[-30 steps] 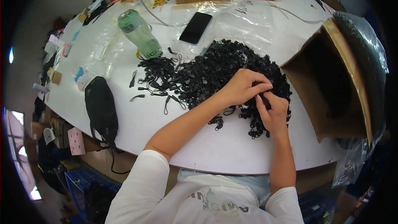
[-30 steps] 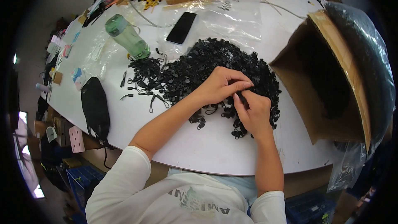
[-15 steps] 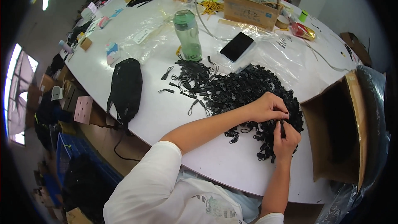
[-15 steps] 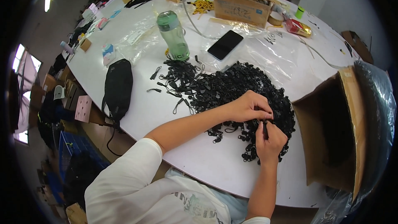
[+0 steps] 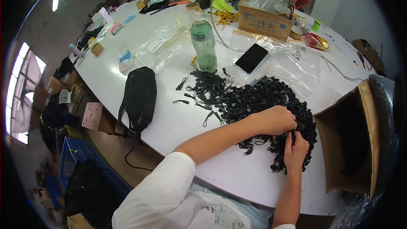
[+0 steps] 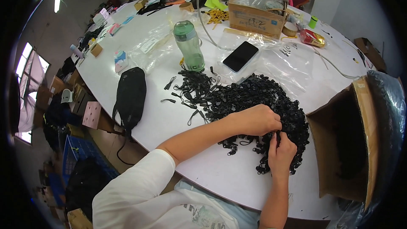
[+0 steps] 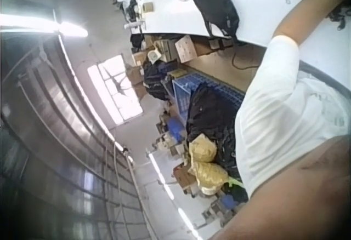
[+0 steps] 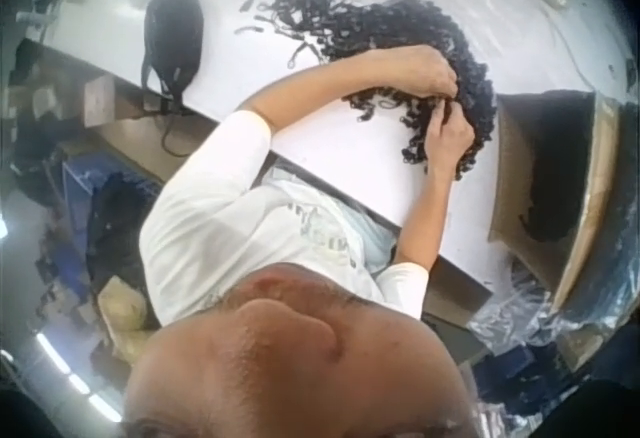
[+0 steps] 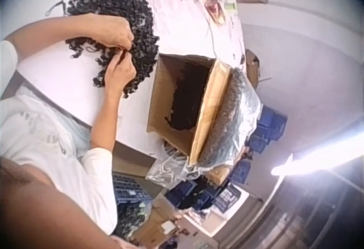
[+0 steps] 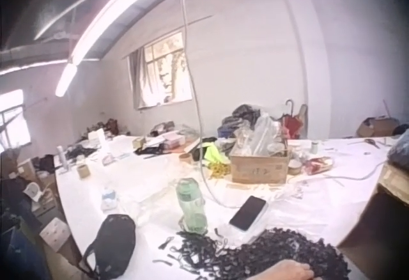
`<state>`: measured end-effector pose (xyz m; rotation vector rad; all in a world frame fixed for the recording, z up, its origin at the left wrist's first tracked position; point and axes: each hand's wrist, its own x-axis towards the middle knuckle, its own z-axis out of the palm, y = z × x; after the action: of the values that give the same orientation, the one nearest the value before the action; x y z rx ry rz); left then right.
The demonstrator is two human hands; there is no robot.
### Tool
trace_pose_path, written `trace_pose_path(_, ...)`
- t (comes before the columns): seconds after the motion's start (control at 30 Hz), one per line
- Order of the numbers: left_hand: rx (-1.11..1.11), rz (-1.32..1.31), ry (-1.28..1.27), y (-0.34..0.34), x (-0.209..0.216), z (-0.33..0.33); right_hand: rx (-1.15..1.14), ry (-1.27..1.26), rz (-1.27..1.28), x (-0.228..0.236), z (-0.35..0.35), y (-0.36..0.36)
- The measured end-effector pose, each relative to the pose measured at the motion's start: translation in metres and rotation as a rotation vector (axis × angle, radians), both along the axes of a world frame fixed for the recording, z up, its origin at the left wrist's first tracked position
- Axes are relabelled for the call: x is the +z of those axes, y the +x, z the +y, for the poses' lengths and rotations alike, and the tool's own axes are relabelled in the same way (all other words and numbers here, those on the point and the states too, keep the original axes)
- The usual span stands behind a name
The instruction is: The recorder is sitting at a workbench, sorting and assembling small black plastic components, likely lanyard or bag clips.
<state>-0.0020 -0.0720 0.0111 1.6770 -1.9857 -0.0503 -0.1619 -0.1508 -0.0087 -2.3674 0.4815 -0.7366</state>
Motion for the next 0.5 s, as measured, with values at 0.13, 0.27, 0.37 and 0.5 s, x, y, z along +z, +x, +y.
trace_pose_path(0.13,0.023,-0.018,0.028,-0.007,-0.001,-0.003,-0.005,-0.079,0.016,0.004,-0.005,0.000)
trace_pose_path(0.27,0.007,0.097,-0.015,-0.008,-0.004,-0.003,-0.026,-0.052,0.057,0.000,-0.007,0.003)
trace_pose_path(0.37,-0.031,0.163,-0.060,-0.009,-0.002,-0.001,-0.016,-0.057,0.033,-0.002,-0.010,0.002)
trace_pose_path(0.5,-0.008,0.243,-0.154,-0.012,-0.005,-0.011,-0.062,-0.062,0.004,0.005,-0.010,0.001)
